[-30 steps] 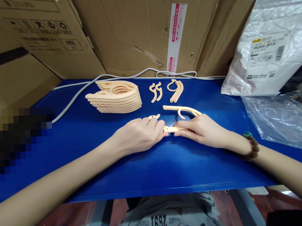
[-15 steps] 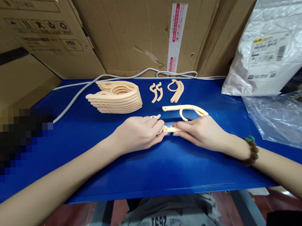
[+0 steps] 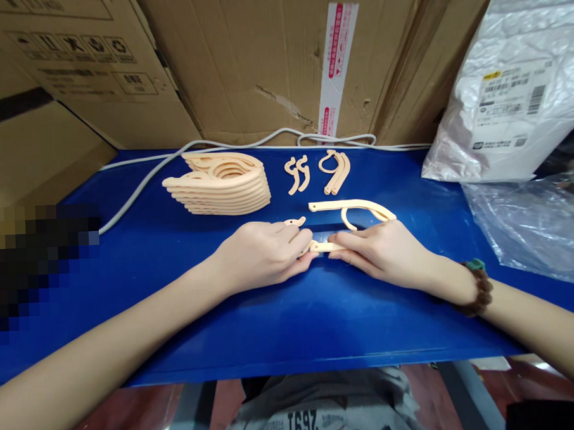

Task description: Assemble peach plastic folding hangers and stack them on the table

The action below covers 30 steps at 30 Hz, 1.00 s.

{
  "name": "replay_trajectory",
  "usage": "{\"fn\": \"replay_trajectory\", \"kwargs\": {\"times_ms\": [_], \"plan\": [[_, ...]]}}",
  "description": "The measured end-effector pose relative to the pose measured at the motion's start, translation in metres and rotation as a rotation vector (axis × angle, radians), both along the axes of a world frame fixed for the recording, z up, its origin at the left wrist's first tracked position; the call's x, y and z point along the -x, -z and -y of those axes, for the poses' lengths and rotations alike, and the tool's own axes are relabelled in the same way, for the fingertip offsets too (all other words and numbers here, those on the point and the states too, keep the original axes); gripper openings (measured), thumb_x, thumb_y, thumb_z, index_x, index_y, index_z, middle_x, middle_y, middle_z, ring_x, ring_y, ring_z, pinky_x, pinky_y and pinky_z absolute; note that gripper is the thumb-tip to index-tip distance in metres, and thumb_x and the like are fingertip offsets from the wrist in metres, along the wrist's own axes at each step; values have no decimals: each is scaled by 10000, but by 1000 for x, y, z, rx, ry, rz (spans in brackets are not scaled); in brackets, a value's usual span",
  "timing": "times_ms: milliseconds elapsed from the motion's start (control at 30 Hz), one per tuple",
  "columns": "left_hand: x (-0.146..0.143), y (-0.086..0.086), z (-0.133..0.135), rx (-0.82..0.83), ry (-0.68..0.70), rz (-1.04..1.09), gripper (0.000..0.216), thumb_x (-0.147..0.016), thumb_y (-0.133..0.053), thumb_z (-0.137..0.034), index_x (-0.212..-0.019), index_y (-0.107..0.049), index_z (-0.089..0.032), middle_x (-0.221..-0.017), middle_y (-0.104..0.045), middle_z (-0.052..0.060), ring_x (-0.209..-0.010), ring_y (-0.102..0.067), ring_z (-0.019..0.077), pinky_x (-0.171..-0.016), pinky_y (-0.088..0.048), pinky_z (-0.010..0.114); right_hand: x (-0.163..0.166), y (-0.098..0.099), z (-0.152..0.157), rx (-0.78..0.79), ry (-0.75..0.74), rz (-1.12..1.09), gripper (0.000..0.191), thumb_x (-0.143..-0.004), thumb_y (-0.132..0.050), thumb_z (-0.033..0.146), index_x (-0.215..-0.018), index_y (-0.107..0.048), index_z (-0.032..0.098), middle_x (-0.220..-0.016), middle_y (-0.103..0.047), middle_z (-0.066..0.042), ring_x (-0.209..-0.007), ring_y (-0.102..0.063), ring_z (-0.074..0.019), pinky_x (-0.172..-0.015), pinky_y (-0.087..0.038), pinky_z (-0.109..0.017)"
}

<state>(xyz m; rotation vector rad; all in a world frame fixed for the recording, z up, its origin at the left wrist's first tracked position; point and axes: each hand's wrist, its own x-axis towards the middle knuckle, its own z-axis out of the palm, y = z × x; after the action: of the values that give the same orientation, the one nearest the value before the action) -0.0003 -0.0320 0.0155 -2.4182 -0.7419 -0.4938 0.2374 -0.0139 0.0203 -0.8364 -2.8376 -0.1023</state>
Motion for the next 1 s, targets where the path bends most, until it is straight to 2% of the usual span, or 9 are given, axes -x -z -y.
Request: {"fn": "replay_trajectory", "kwargs": {"times_ms": [333, 567, 867, 1000], "plan": [[0, 3, -1, 27, 21, 34, 275, -939, -455, -255, -682, -521, -184, -581, -597, -12, -510, -586, 130, -462, -332, 262, 0, -1, -1, 11, -6, 0, 462, -1035, -273, 432, -1003, -662, 184, -601, -629, -9, -511, -522, -121, -509, -225, -261], [1, 4, -1, 108, 73, 17, 329, -975, -429, -314, -688, -523, -184, -566, -579, -14, -503, -565, 134, -452, -315, 266, -4, -2, -5, 49, -77, 14, 446, -1034, -289, 425, -1063, -664, 184, -777, -711, -46, -607, -602, -125, -560, -318, -249], [-2, 6, 0, 48, -23, 46, 277, -965, -441, -278, -724, -531, -174, -643, -646, 11, -536, -606, 133, -471, -316, 264, 0, 0, 1, 12, 23, 30, 516, -1040, -210, 417, -1018, -653, 154, -637, -667, -37, -519, -567, -130, -513, -251, -263], [-2, 8, 0, 84, -37, 52, 256, -960, -447, -281, -746, -534, -170, -645, -644, 12, -531, -614, 141, -461, -295, 270, 1, 0, 2, 22, 34, 26, 496, -1039, -236, 421, -1028, -655, 156, -714, -704, -46, -555, -601, -134, -514, -265, -264]]}}
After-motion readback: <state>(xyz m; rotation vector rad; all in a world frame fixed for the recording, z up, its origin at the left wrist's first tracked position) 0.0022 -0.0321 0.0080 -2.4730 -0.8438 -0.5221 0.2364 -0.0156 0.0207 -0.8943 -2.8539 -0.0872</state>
